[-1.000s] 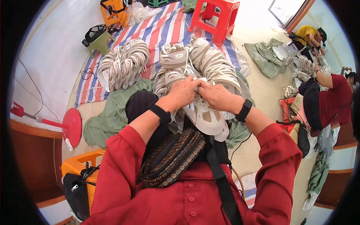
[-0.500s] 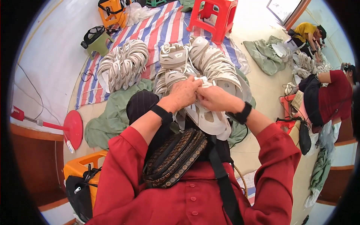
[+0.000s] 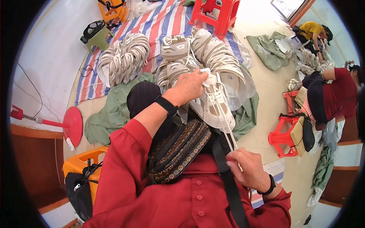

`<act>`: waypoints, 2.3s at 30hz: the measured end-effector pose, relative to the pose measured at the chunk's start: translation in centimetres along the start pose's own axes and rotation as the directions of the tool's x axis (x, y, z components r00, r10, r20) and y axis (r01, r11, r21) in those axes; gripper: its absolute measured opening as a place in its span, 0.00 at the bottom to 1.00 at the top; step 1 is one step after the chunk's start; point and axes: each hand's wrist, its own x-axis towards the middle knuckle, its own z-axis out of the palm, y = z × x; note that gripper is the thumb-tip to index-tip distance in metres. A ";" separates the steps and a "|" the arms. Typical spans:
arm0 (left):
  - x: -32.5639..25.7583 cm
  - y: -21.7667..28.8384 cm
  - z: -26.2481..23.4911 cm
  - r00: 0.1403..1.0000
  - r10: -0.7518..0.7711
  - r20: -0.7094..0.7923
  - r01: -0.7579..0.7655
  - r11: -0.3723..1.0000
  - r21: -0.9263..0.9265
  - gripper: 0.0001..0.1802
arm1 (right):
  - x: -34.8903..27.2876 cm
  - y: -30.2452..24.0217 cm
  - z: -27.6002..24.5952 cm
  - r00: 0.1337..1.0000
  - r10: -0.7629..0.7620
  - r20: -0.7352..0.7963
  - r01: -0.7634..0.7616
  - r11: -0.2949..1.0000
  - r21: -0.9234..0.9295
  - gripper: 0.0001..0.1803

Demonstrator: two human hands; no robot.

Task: The recorder is lacing white sneakers while sitting on the floor in a shared workspace.

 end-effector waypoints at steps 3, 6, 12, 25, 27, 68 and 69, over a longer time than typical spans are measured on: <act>-0.5 0.0 -0.1 0.999 -0.006 -0.032 0.005 1.000 -0.014 0.15 | 0.2 -0.6 0.7 0.995 -0.073 -0.074 0.074 0.997 0.013 0.16; -1.1 0.8 -0.7 0.907 0.177 -0.383 -0.190 0.982 0.005 0.11 | 3.3 -1.4 2.9 0.949 -0.315 -0.008 0.314 0.948 -0.059 0.23; -2.1 2.4 -2.3 1.000 0.013 -0.020 -0.017 0.970 -0.241 0.18 | 9.6 -3.4 4.3 0.867 -0.491 -0.082 0.477 0.866 -0.149 0.21; -6.0 -2.3 -1.8 0.950 0.155 0.272 0.028 0.824 -0.567 0.14 | 12.0 1.2 3.4 0.890 -0.200 -0.410 0.203 0.978 -0.037 0.14; -8.4 -0.5 -4.5 0.789 0.096 0.606 0.441 0.598 -0.669 0.15 | 12.8 5.0 3.9 0.923 -0.028 -0.385 0.027 1.000 -0.008 0.14; -5.9 2.7 -4.0 0.985 0.160 0.066 -0.114 0.887 -0.447 0.15 | 16.6 14.9 6.1 0.929 0.147 -0.340 -0.120 0.988 0.100 0.05; -5.2 2.9 -3.1 0.985 0.163 0.063 -0.119 0.889 -0.443 0.15 | 16.5 14.9 6.1 0.932 0.146 -0.333 -0.113 0.987 0.117 0.05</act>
